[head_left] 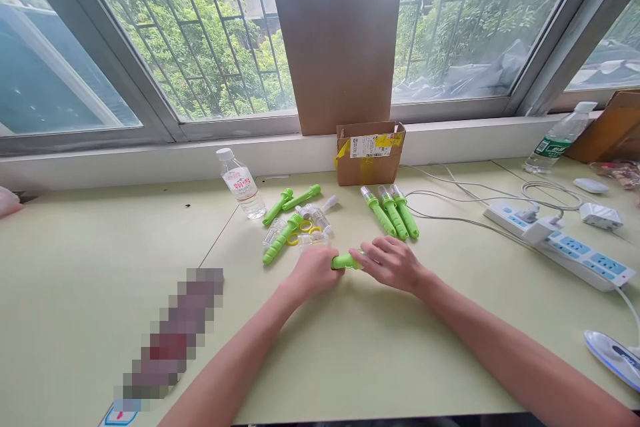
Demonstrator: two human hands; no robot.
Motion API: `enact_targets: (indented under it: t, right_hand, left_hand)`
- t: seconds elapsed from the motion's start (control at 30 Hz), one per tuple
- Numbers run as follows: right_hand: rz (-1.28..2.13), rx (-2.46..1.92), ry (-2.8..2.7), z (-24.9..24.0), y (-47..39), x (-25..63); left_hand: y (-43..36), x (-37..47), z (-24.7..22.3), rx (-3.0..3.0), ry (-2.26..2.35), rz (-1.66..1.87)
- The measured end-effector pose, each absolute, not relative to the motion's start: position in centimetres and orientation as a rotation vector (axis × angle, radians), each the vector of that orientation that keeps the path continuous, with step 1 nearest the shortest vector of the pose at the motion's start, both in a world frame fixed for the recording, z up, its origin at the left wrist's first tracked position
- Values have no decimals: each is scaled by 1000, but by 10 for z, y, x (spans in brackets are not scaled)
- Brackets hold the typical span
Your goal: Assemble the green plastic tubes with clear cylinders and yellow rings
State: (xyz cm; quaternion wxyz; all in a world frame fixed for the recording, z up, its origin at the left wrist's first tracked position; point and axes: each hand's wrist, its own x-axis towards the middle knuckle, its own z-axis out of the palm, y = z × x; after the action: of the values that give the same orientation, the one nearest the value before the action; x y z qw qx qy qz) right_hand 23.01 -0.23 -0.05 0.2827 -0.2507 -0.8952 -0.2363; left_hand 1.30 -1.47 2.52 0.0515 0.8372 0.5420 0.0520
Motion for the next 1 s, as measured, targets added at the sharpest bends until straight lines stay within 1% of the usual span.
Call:
enact_targets:
  t: [0.1, 0.17, 0.23, 0.37, 0.43, 0.5, 0.63, 0.7, 0.77, 0.87, 0.93, 1.0]
  right_hand:
    - [-609, -671, -2433, -2, -3, 227]
    - [-504, -722, -2479, -3, -4, 225]
    - [-323, -832, -2492, -4, -6, 223]
    - [178, -1041, -2456, -3, -9, 221]
    - [274, -1058, -2444, -2, -9, 221]
    - [127, -1035, -2422, -2, -8, 221]
    - [-398, -880, -2418, 1, -4, 223]
    - [-500, -831, -2433, 3, -3, 222]
    - [-478, -828, -2456, 3, -4, 220]
    - [-273, -938, -2476, 2, -5, 218]
    - [-5, -1038, -2456, 4, -5, 218]
    - [334, -1081, -2434, 5, -4, 220]
  left_hand:
    - [-13, 13, 21, 2611, 1682, 75]
    - [-11, 13, 18, 2676, 1673, 38]
    - [-9, 13, 16, 2742, 1656, 22]
    - [-8, 13, 15, 2877, 1623, 14]
    - [-9, 14, 15, 2915, 1629, 42]
    - [-10, 15, 15, 2896, 1662, 119]
    - [-11, 16, 17, 2726, 1760, 233]
    - [-10, 15, 17, 2687, 1785, 183]
    - [-8, 13, 17, 2708, 1779, 100]
    - [-4, 11, 17, 2810, 1722, 26]
    - [-1, 10, 16, 2876, 1689, 19]
    - [1, 11, 15, 2946, 1663, 23]
